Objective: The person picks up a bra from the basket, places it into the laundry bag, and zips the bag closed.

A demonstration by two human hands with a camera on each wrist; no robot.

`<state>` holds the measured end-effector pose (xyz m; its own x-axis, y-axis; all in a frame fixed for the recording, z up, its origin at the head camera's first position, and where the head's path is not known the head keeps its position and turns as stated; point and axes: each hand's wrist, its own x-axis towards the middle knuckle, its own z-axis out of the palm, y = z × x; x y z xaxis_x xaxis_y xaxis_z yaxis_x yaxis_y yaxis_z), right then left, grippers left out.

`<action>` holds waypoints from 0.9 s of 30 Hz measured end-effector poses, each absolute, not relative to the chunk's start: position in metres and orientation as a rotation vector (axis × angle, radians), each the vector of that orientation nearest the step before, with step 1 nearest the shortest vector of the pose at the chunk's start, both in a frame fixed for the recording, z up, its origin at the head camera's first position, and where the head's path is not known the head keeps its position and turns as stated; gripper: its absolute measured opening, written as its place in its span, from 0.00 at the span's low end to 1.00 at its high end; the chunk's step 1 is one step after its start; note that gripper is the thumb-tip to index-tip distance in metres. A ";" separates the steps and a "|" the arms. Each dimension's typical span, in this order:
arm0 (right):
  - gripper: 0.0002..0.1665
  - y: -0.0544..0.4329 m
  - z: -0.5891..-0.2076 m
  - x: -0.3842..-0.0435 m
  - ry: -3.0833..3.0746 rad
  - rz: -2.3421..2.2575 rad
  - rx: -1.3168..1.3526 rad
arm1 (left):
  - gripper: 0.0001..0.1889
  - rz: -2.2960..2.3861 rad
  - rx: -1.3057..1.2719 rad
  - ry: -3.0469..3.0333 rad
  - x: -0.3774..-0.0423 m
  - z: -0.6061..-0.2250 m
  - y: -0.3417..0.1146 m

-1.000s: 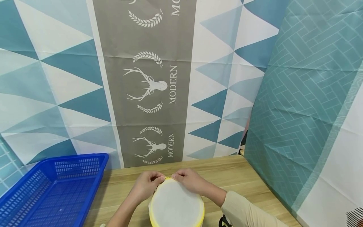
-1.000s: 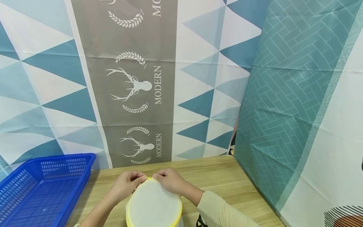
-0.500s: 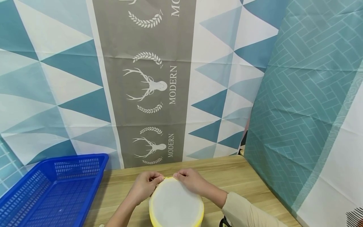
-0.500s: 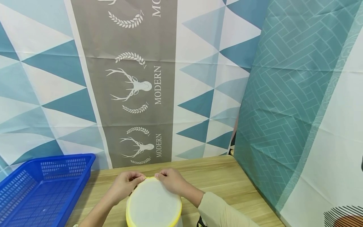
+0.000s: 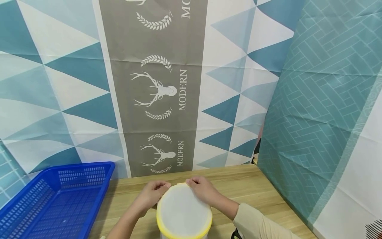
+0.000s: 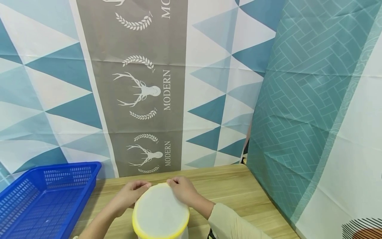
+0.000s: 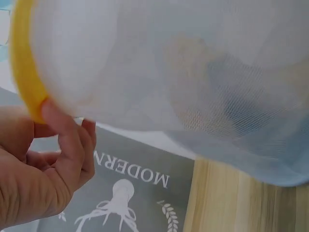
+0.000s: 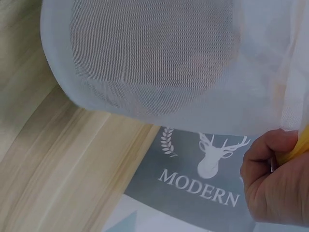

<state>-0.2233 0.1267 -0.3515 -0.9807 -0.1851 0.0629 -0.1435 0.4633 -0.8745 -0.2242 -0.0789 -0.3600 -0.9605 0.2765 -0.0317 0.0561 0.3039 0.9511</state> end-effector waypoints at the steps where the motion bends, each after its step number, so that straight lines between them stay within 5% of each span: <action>1: 0.20 0.129 -0.352 -0.224 2.663 -1.586 -0.283 | 0.24 1.719 0.301 2.335 -0.224 -0.360 -0.081; 12: 0.21 0.141 -0.348 -0.232 2.856 -1.394 -0.365 | 0.31 1.628 0.314 2.248 -0.220 -0.354 -0.092; 27: 0.21 0.143 -0.343 -0.236 2.877 -1.267 -0.387 | 0.24 1.656 0.189 2.386 -0.231 -0.351 -0.089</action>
